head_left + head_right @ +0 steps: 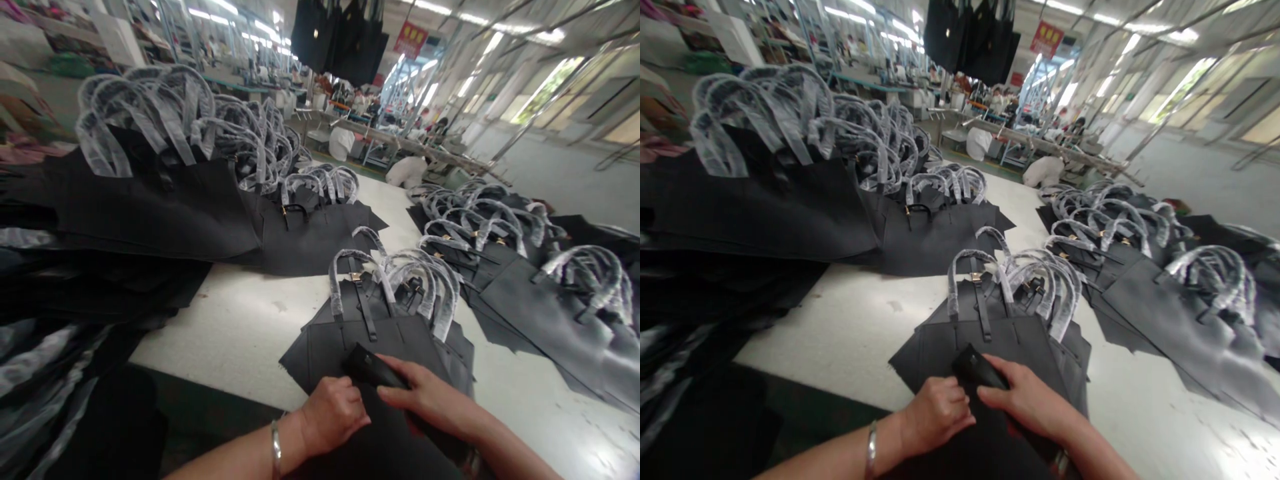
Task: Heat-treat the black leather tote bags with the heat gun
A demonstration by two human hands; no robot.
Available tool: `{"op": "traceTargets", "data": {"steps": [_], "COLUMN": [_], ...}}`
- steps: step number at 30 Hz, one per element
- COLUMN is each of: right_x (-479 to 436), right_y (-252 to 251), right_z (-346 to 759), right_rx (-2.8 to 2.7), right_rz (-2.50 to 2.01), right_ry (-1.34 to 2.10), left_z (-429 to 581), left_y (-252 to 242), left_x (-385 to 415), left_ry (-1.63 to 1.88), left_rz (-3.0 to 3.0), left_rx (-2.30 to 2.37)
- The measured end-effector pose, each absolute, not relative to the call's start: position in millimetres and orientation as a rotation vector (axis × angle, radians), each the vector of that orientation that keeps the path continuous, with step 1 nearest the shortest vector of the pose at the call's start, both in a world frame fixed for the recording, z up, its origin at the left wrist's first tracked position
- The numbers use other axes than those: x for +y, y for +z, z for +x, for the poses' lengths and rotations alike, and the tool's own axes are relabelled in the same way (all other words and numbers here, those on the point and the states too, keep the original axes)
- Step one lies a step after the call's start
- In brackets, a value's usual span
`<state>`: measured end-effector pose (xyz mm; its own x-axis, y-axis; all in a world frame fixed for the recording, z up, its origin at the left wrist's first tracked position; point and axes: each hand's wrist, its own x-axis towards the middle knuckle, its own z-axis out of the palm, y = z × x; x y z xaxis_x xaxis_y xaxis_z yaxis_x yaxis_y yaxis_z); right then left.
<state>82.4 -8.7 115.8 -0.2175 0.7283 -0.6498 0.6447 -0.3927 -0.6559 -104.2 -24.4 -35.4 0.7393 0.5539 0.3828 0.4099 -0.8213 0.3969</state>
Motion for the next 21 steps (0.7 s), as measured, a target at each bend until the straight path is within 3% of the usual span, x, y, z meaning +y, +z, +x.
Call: {"op": "traceTargets", "data": {"steps": [7,12,16,21], "right_x": [14.3,27.5,3.3,-41.7], "right_y": [104.4,126.7,130.6,78.2], "right_z": [46.0,83.3,146.1,179.9], "right_rx": [-1.851,-1.558,-1.405,-1.207], "right_rz": [-1.755,-1.842,-2.021,-2.053], "right_ry": [1.403,1.139,1.159,1.318], "left_z": [-99.9,-107.0,-116.6,-115.1], "left_y": [-31.3,-22.9,-8.4,2.7], "left_x": [-25.1,-29.3,-6.4,51.6], "left_ry": [0.827,0.825,0.835,0.732], "left_rz": [2.671,2.558,2.329,2.115], "left_rx": [0.778,0.824,1.195,1.795]}}
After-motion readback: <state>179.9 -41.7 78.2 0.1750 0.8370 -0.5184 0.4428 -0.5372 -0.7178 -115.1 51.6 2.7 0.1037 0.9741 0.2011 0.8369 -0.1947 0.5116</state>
